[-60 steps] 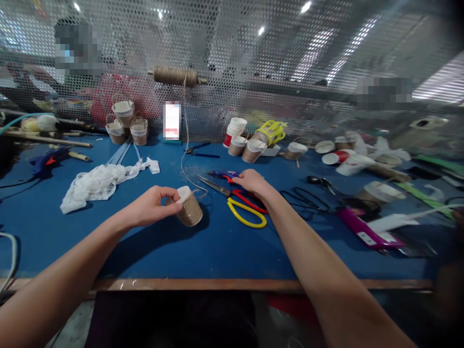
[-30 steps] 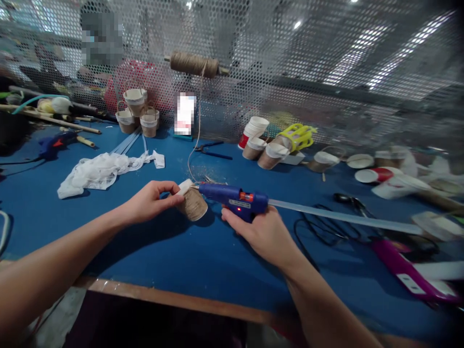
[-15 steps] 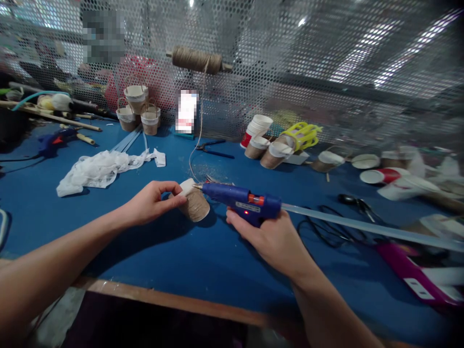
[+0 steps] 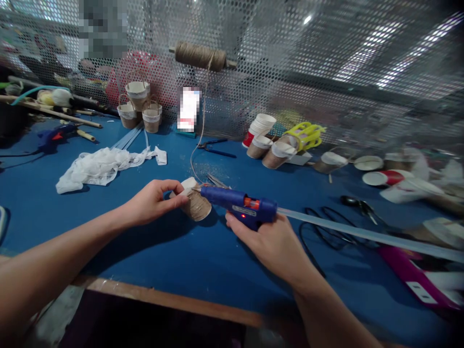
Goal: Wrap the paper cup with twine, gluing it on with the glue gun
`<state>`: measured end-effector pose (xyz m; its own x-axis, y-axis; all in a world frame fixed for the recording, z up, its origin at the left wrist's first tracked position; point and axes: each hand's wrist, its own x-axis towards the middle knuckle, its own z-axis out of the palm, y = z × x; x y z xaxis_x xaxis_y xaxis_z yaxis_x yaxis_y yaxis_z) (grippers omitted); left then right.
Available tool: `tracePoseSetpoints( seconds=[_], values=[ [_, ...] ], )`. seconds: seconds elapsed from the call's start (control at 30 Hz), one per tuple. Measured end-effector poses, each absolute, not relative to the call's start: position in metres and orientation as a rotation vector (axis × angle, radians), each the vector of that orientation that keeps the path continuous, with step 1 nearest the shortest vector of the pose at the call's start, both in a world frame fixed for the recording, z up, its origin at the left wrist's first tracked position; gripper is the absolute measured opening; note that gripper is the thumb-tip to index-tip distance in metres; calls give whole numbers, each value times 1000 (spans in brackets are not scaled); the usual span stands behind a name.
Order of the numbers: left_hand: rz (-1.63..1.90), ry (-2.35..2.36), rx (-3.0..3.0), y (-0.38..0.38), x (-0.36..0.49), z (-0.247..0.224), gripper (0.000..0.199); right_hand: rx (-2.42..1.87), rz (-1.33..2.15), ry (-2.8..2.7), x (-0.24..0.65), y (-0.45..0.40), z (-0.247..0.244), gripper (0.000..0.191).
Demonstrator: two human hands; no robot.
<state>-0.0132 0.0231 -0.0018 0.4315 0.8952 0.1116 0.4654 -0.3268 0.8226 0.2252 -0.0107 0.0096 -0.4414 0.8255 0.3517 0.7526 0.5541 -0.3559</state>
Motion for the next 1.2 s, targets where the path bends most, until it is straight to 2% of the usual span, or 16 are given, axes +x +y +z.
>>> tracePoseSetpoints(
  seconds=[0.23,0.4,0.57,0.73,1.0,1.13,1.2],
  values=[
    [804,1130,2025,23,-14,-4,22,-1206,-61,-2440,226,-13,7,25],
    [870,1029,2034,24,-14,-6,15,-1071,-570,-2622,230,-12,8,34],
    [894,983,2021,23,-15,-7,13,-1009,-528,-2632,230,-14,11,35],
    [861,990,2032,23,-15,-7,13,-1028,-782,-2754,226,-17,18,43],
    [864,978,2042,23,-15,-6,11,-1235,-342,-2658,226,-17,12,37],
    [862,975,2045,22,-15,-6,12,-1300,12,-2414,225,-18,10,24],
    [862,974,2055,23,-15,-5,12,-1294,80,-2363,224,-18,9,22]
  ],
)
